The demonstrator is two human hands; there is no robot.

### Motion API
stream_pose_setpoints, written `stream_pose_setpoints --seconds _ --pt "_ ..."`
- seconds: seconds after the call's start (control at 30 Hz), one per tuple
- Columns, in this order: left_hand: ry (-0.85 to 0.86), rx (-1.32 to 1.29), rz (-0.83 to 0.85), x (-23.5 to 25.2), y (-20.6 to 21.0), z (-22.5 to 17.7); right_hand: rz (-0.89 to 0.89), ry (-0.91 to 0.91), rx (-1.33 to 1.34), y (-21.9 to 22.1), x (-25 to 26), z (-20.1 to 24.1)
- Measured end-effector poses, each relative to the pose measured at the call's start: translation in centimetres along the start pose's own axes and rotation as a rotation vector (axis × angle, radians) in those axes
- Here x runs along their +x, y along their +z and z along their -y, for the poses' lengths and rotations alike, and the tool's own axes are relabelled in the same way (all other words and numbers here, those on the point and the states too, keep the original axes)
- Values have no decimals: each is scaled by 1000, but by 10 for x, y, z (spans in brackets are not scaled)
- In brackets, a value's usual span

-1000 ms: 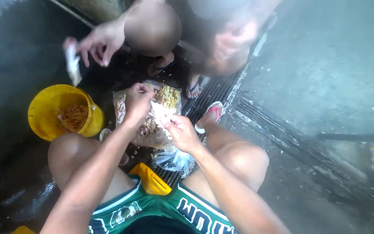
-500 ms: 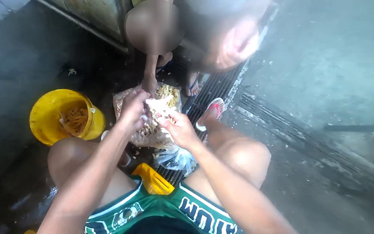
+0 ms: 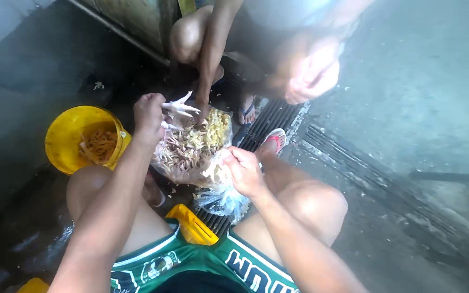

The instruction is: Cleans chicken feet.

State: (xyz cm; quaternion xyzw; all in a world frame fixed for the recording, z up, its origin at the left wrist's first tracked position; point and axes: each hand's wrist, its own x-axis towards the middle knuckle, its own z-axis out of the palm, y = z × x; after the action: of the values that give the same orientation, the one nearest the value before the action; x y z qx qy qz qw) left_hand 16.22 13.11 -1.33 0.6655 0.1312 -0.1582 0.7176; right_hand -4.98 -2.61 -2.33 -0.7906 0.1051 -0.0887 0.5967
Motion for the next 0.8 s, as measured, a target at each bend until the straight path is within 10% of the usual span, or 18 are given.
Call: stream_pose_setpoints --seconds 0.3,0.8 --pt "-297 131 380 -84 35 46 -157 165 252 23 18 -11" --pt "-318 160 435 -65 32 30 -269 -75 57 19 8 -3"
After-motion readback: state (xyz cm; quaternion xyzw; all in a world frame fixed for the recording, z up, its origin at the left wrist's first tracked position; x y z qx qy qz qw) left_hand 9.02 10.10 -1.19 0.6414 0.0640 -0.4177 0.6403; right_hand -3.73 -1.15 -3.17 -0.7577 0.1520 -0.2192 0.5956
